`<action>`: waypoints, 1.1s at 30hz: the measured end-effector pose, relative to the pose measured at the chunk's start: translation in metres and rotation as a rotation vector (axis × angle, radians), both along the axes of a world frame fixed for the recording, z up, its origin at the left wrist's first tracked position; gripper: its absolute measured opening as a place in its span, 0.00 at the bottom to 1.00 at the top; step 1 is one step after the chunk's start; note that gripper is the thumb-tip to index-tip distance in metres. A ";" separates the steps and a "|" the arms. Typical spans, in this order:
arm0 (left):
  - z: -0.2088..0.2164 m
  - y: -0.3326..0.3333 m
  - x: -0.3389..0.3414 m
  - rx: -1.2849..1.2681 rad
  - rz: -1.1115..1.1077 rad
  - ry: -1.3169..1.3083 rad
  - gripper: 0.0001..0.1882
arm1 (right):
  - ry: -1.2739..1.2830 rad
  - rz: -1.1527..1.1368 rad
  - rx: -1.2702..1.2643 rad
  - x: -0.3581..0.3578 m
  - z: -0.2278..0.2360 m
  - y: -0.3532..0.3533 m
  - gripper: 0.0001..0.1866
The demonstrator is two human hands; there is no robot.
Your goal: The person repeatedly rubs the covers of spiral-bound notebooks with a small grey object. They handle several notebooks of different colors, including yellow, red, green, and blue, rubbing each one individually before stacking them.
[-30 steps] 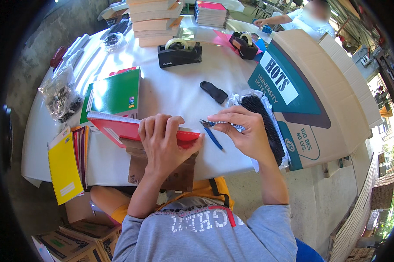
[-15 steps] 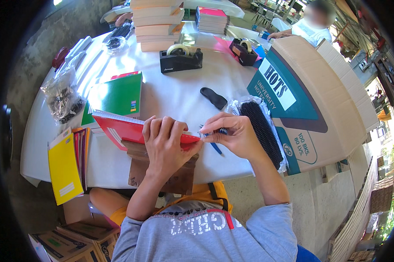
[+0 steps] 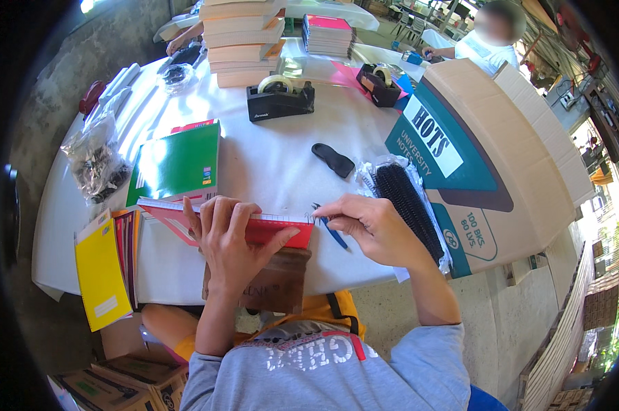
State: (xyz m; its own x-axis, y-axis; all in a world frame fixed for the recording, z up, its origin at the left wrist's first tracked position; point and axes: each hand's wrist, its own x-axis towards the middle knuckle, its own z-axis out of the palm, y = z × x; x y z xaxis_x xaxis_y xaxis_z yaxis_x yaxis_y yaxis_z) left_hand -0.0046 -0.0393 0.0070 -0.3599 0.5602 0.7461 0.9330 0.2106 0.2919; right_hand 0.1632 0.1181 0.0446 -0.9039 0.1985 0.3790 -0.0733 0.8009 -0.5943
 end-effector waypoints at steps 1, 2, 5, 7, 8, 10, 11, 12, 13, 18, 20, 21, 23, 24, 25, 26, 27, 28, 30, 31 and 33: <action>0.000 0.000 -0.001 -0.009 0.004 -0.012 0.27 | -0.145 0.072 -0.126 -0.002 0.003 0.003 0.14; 0.000 -0.002 -0.001 -0.009 0.001 -0.026 0.27 | -0.292 0.147 -0.251 -0.005 0.009 0.009 0.14; 0.004 -0.001 0.000 -0.015 -0.015 -0.023 0.27 | -0.655 0.145 -0.711 -0.025 0.016 0.040 0.16; 0.007 0.000 0.000 -0.030 -0.014 0.007 0.27 | -0.631 0.058 -0.735 -0.050 -0.011 0.083 0.19; 0.011 0.001 0.001 -0.015 -0.028 0.022 0.27 | -0.699 -0.124 -0.305 -0.062 -0.043 0.113 0.23; 0.007 0.001 0.000 0.004 -0.060 0.012 0.27 | -0.779 -0.385 0.246 -0.078 -0.109 0.158 0.28; 0.004 -0.002 -0.003 0.012 -0.060 0.008 0.27 | -0.811 -0.441 0.361 -0.084 -0.134 0.155 0.31; 0.003 -0.005 -0.006 -0.007 -0.046 0.019 0.26 | -0.830 -0.505 0.406 -0.095 -0.138 0.141 0.31; 0.005 -0.006 -0.005 -0.014 -0.042 0.030 0.27 | -0.854 -0.571 0.444 -0.105 -0.138 0.130 0.32; 0.011 0.008 0.008 -0.057 -0.083 0.029 0.27 | -0.659 -0.707 0.493 -0.111 -0.162 0.170 0.19; 0.011 0.011 0.013 -0.063 -0.081 0.017 0.26 | -0.566 -0.714 0.385 -0.106 -0.160 0.179 0.12; 0.009 0.007 0.013 -0.067 -0.056 0.003 0.26 | -0.512 -0.487 0.113 -0.108 -0.145 0.178 0.13; 0.011 0.005 0.012 -0.074 0.001 0.007 0.26 | -0.206 -0.092 -0.462 -0.103 -0.105 0.152 0.12; 0.014 0.003 0.012 -0.088 0.024 0.028 0.26 | 0.048 0.065 -0.777 -0.091 -0.086 0.118 0.11; 0.014 0.003 0.014 -0.100 0.037 0.051 0.26 | 0.256 0.429 -1.118 -0.078 -0.072 0.091 0.07; 0.012 0.004 0.014 -0.067 0.005 0.031 0.27 | 0.167 0.641 -1.265 -0.065 -0.075 0.080 0.07; 0.010 0.003 0.013 -0.046 -0.005 0.020 0.27 | 0.119 0.881 -0.940 -0.063 -0.053 0.061 0.09; 0.009 0.005 0.012 -0.019 -0.032 0.011 0.27 | 0.189 0.752 -1.026 -0.055 -0.067 0.047 0.09; 0.009 0.006 0.014 -0.062 -0.006 0.013 0.25 | 0.192 0.488 -0.684 -0.044 -0.061 0.050 0.09; 0.008 0.005 0.015 -0.086 0.010 0.011 0.24 | 0.187 0.359 -0.515 -0.039 -0.055 0.048 0.09; 0.009 0.005 0.014 -0.090 -0.015 -0.009 0.23 | 0.294 0.437 -0.594 -0.038 -0.044 0.043 0.10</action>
State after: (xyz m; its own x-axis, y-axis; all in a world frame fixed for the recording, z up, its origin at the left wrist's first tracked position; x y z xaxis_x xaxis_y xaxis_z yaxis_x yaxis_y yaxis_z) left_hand 0.0090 -0.0344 0.0160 -0.3573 0.6300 0.6895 0.9337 0.2224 0.2807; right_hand 0.1255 0.1607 0.0007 -0.8257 0.0930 0.5564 -0.5283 0.2182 -0.8205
